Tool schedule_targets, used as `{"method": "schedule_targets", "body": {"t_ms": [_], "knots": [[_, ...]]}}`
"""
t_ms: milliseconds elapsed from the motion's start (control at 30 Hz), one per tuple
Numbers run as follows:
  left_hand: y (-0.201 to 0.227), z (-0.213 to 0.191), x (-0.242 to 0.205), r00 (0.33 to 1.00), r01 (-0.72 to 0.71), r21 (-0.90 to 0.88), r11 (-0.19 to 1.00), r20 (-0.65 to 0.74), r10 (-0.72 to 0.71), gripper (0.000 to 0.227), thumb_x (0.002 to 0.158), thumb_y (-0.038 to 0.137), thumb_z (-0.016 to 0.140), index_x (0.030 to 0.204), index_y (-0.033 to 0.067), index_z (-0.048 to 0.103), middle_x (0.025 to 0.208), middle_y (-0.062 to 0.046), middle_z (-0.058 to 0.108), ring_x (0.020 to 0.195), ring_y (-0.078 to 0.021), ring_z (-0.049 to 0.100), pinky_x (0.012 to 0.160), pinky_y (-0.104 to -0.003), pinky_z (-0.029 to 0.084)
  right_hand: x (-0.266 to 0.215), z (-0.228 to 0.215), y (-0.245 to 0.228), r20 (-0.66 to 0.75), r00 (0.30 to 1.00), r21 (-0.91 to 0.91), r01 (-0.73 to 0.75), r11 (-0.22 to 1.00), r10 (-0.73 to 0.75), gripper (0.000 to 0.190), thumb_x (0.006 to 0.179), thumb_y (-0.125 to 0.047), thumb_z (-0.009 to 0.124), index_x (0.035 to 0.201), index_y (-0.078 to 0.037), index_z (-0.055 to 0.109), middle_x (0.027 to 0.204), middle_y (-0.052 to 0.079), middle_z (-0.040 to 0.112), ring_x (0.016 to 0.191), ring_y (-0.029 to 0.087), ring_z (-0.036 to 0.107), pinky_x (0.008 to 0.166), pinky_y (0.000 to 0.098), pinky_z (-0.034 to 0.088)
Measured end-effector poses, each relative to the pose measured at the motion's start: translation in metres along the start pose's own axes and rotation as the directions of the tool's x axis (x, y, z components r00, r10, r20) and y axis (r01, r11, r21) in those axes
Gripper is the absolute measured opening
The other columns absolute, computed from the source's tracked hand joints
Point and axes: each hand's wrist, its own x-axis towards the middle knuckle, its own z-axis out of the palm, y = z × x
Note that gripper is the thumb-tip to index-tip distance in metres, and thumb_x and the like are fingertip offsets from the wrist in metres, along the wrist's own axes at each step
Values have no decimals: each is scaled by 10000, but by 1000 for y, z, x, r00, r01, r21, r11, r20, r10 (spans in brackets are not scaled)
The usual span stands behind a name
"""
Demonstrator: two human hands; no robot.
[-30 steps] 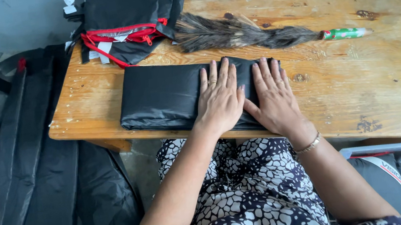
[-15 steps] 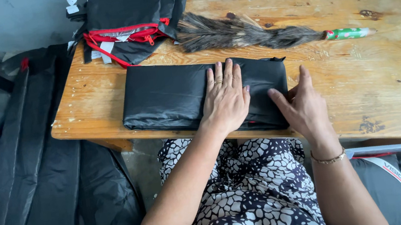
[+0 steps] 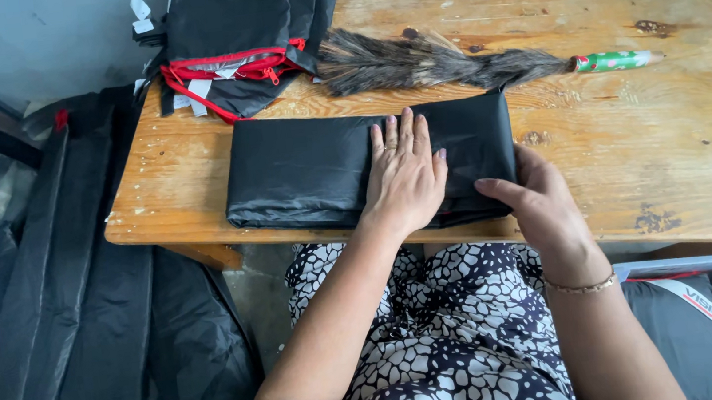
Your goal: The person uses a feather duster to wipe a long black fabric item with red accents on a wooden table. They then fold the fabric item neatly on the table.
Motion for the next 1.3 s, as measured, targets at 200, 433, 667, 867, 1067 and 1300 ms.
{"method": "schedule_targets", "body": {"t_ms": [200,433,667,867,1067,1300], "knots": [[27,6,17,989,6,-112,994,144,10,732,1044,444,239,1575,-58,279,1648,-326,231,1530,-501,240,1253,-634,61,-6,-29,6,-128,992,201,14,980,12,490,816,6,718,1301,-1,648,970,120,666,893,238,745,730,367,619],[65,22,15,992,-53,-92,994,111,63,704,1029,383,325,1575,-60,287,1657,-337,198,1536,-527,200,1255,-643,82,-21,-69,9,-201,938,-454,165,876,-281,763,1036,-258,726,1547,145,329,1358,386,501,1197,522,561,941,588,483],[90,67,18,990,-99,95,991,-91,107,757,975,410,409,1576,-28,267,1663,-282,223,1530,-516,221,1270,-607,129,-13,-67,17,172,841,-880,365,305,-513,490,1056,-225,535,1453,62,547,1523,281,506,1468,523,327,1229,587,223],[95,62,16,989,-125,125,984,-63,134,754,962,401,383,1557,-51,284,1625,-330,267,1509,-548,243,1282,-612,88,0,-80,16,207,932,-861,317,397,-296,508,1052,-287,427,1502,-61,493,1623,155,387,1573,348,166,1275,518,25],[114,62,14,996,-87,199,976,-10,90,796,959,488,347,1569,-15,261,1597,-379,258,1487,-558,261,1271,-625,60,-15,-96,17,29,910,-829,253,499,-413,563,1043,-257,577,1498,63,497,1501,315,348,1407,420,334,1158,464,271],[114,64,4,980,-77,216,973,-164,114,779,941,458,421,1497,-86,398,1576,-373,354,1470,-548,353,1282,-621,160,-25,-105,7,-245,965,-864,-176,472,-89,735,966,-579,591,1459,-34,583,911,139,747,859,404,706,760,495,496]]}}
